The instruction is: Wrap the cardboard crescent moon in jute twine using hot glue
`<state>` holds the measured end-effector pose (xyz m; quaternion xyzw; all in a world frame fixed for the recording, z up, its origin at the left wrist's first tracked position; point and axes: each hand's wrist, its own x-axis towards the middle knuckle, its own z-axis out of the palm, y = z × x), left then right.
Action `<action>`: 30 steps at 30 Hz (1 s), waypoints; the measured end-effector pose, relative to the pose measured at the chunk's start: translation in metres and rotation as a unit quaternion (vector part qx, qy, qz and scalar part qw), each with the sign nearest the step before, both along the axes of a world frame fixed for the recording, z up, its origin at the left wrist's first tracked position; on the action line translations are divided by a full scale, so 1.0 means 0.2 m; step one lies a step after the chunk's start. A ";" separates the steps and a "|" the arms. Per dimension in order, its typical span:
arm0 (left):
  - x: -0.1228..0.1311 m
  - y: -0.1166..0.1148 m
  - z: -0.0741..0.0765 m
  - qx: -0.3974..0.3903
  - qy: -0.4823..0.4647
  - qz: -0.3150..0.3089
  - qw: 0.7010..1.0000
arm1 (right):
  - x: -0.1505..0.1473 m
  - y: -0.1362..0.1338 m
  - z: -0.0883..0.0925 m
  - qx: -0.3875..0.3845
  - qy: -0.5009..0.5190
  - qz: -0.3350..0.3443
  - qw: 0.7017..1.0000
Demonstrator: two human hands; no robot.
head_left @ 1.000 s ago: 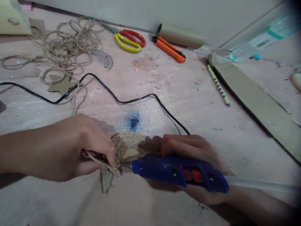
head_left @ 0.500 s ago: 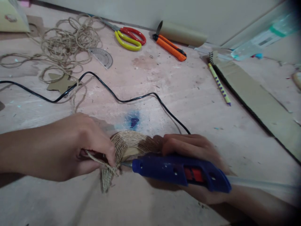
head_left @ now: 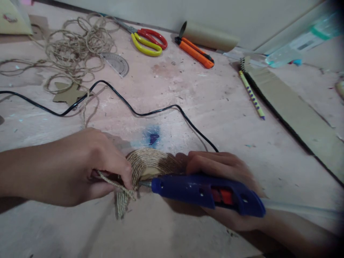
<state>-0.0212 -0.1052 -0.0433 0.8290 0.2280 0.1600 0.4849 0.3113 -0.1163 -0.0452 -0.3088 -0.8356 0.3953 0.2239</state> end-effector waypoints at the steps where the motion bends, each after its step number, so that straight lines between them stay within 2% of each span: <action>1: 0.00 0.00 0.00 0.000 0.002 0.001 1.000 | 0.00 0.00 0.00 0.004 -0.004 -0.004 1.000; 5: 0.00 0.00 -0.01 -0.004 0.011 -0.002 1.000 | 0.00 -0.02 -0.01 0.002 -0.022 -0.022 1.000; 10: -0.01 0.00 -0.01 -0.004 0.018 -0.005 1.000 | 0.00 -0.01 -0.01 -0.001 -0.008 -0.011 1.000; 21: 0.00 0.01 -0.03 0.013 -0.017 -0.004 1.000 | 0.00 -0.01 0.01 0.006 -0.037 -0.039 0.999; 30: 0.00 0.01 -0.01 0.007 -0.014 -0.007 1.000 | 0.01 -0.01 0.02 -0.006 -0.056 -0.048 0.997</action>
